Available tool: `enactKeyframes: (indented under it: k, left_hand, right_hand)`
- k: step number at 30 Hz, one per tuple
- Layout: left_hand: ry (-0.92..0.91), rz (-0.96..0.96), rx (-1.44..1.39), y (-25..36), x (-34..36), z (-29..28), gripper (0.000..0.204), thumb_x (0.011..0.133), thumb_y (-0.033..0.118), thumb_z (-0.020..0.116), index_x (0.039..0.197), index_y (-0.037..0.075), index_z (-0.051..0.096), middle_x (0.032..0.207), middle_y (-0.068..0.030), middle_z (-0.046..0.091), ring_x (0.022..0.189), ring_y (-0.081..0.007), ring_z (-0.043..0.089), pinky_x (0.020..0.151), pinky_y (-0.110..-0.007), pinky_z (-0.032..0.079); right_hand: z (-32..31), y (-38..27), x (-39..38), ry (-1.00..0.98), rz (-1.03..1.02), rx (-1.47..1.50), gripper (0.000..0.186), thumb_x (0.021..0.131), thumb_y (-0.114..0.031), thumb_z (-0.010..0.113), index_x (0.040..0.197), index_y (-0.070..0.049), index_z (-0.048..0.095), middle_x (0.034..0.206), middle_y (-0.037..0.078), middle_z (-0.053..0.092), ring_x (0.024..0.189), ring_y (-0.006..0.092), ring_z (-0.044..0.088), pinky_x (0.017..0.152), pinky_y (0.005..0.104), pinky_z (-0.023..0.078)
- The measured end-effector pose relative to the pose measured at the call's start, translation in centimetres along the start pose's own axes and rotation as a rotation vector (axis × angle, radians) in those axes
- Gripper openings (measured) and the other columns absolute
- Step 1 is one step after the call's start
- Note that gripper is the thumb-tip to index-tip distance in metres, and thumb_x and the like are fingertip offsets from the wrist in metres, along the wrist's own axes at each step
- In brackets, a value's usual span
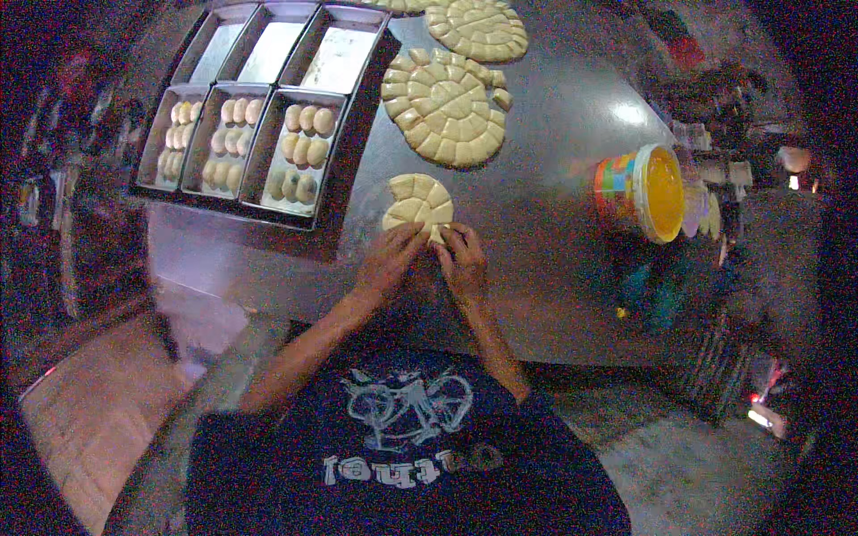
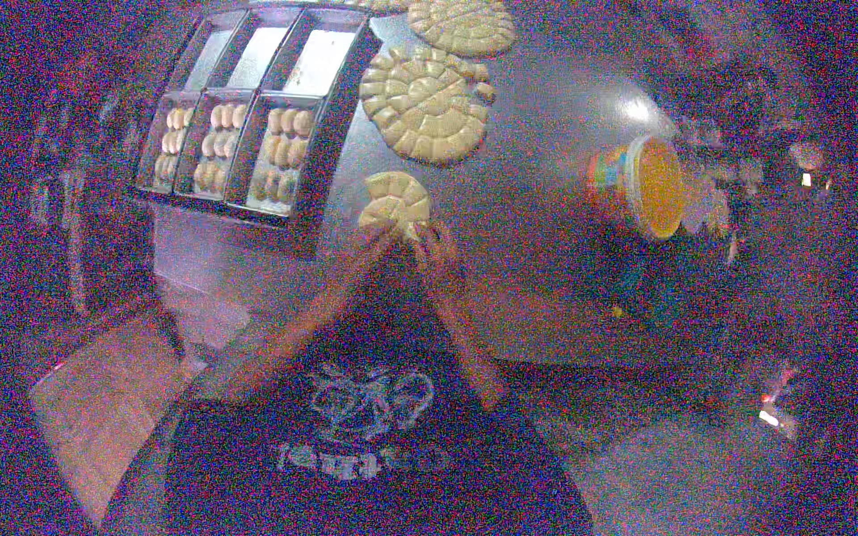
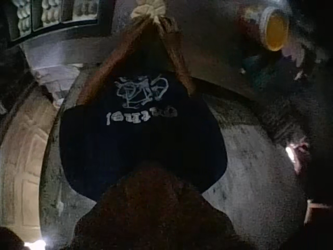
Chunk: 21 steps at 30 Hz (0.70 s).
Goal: The person shapes dough pieces into small rolls, dips them in a bowl of dark liquid, and then places them into the sections of a divided baking tray.
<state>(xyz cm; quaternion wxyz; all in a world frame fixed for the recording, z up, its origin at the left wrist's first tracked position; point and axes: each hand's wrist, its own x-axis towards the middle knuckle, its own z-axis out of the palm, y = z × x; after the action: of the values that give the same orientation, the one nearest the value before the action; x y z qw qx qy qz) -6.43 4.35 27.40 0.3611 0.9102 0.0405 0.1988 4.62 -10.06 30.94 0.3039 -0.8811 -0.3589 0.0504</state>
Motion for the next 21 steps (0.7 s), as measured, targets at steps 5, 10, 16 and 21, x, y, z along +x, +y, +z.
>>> enactKeyframes:
  k: [5,10,16,21]
  left_hand:
    - [-0.016,0.053,0.245,-1.7,1.7,2.3,0.045,0.088,0.012,0.054,0.133,0.009,0.052,0.140,-0.0132,0.049,0.128,-0.0332,0.047,0.107,-0.045,0.039]
    - [-0.062,-0.105,0.439,-3.7,1.3,4.5,0.039,0.091,0.014,0.056,0.129,0.008,0.057,0.137,-0.0128,0.052,0.123,-0.0333,0.051,0.103,-0.044,0.042]
    - [0.146,-0.208,0.169,4.4,5.0,4.7,0.030,0.091,0.011,0.060,0.121,0.006,0.062,0.116,-0.0172,0.065,0.111,-0.0338,0.060,0.096,-0.041,0.047]
    - [-0.102,-0.544,-0.551,18.4,9.5,7.5,0.026,0.098,0.018,0.056,0.117,0.002,0.063,0.114,-0.0138,0.067,0.109,-0.0259,0.062,0.098,-0.038,0.046]
  right_hand:
    - [0.2,5.9,-1.3,-0.090,0.156,0.188,0.025,0.084,-0.014,0.070,0.107,-0.004,0.066,0.095,0.009,0.065,0.093,0.0253,0.065,0.079,0.0342,0.053]
    - [-6.9,12.9,-7.0,-0.446,0.727,1.246,0.033,0.083,-0.009,0.071,0.114,-0.004,0.063,0.100,0.003,0.065,0.093,0.0179,0.064,0.084,0.0310,0.051]
    - [-14.8,11.9,-9.0,-0.208,0.573,1.759,0.048,0.086,-0.006,0.068,0.132,-0.001,0.053,0.120,0.007,0.062,0.107,0.0176,0.061,0.093,0.0309,0.049]
    - [-17.5,12.1,-9.3,-0.127,0.542,1.608,0.044,0.089,-0.006,0.066,0.131,-0.001,0.053,0.120,0.007,0.062,0.106,0.0176,0.061,0.092,0.0333,0.051]
